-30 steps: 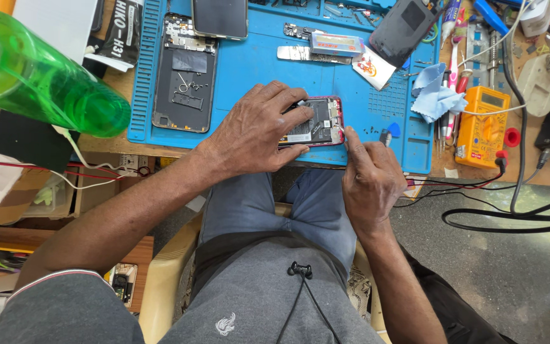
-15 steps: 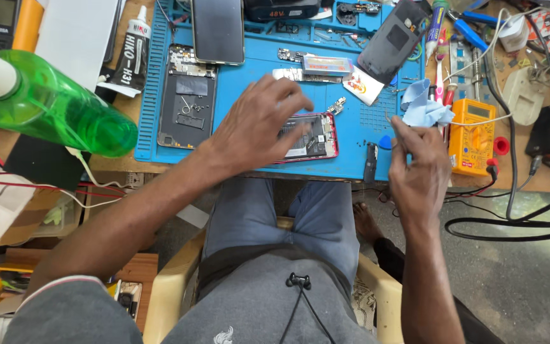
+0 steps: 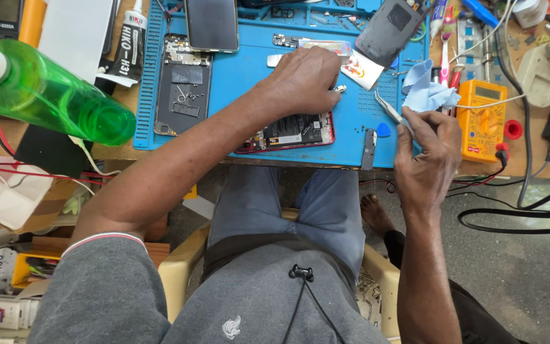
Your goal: The person uses a precision screwdriver to remove screws from a disassembled mobile phone on a blue mat. They then use tweezers to lift and remove a small internal component, followed by wiping the area with a cloth. The person continues to manipulate internal parts with tweezers and a screwdriver throughout the clip.
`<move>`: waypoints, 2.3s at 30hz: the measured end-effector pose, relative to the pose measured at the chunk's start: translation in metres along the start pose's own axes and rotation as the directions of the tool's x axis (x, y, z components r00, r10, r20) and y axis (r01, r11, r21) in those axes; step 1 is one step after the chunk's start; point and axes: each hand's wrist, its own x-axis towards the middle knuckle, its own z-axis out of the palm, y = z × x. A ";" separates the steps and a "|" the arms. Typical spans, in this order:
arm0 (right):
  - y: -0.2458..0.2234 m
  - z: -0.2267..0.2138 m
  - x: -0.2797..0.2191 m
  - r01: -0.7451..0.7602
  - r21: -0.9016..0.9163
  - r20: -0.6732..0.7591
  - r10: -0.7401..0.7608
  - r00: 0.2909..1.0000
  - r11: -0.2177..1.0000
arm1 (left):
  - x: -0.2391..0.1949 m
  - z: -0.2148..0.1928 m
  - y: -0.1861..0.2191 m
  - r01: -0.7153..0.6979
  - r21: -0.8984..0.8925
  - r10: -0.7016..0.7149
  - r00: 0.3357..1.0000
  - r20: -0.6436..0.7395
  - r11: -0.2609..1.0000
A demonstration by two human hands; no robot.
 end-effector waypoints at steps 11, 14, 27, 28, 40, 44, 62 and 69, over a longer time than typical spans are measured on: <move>0.035 -0.001 0.005 0.042 -0.143 -0.053 -0.050 0.997 0.989 | -0.014 -0.015 -0.027 -0.047 -0.462 0.019 0.998 -0.064 0.886; 0.055 -0.002 0.022 0.070 -0.283 0.000 -0.073 0.997 0.957 | -0.011 -0.006 -0.022 -0.092 -0.304 0.070 0.994 -0.083 0.948; 0.045 -0.018 0.052 0.026 0.226 -0.212 0.023 0.977 0.974 | 0.010 -0.007 -0.012 0.049 -0.131 -0.041 0.997 0.063 0.990; 0.040 -0.016 0.051 -0.041 0.318 -0.216 0.114 0.970 0.947 | 0.009 -0.008 -0.011 0.023 -0.106 -0.017 0.999 0.049 0.994; -0.007 -0.001 0.031 0.027 0.357 0.009 -0.033 0.999 0.934 | 0.020 -0.001 -0.032 -0.006 -0.096 0.003 0.999 -0.036 0.995; -0.041 0.029 0.030 0.212 0.163 0.208 -0.243 0.947 0.964 | -0.014 -0.022 -0.026 0.026 -0.263 -0.050 0.995 -0.088 0.964; -0.085 0.027 0.032 0.441 -0.161 0.443 -0.335 0.831 0.883 | -0.117 -0.050 0.025 -0.081 -0.023 0.079 0.992 -0.098 0.996; -0.084 0.026 0.029 0.467 -0.197 0.438 -0.349 0.828 0.862 | -0.118 -0.044 0.023 -0.106 -0.018 0.103 0.986 -0.129 0.994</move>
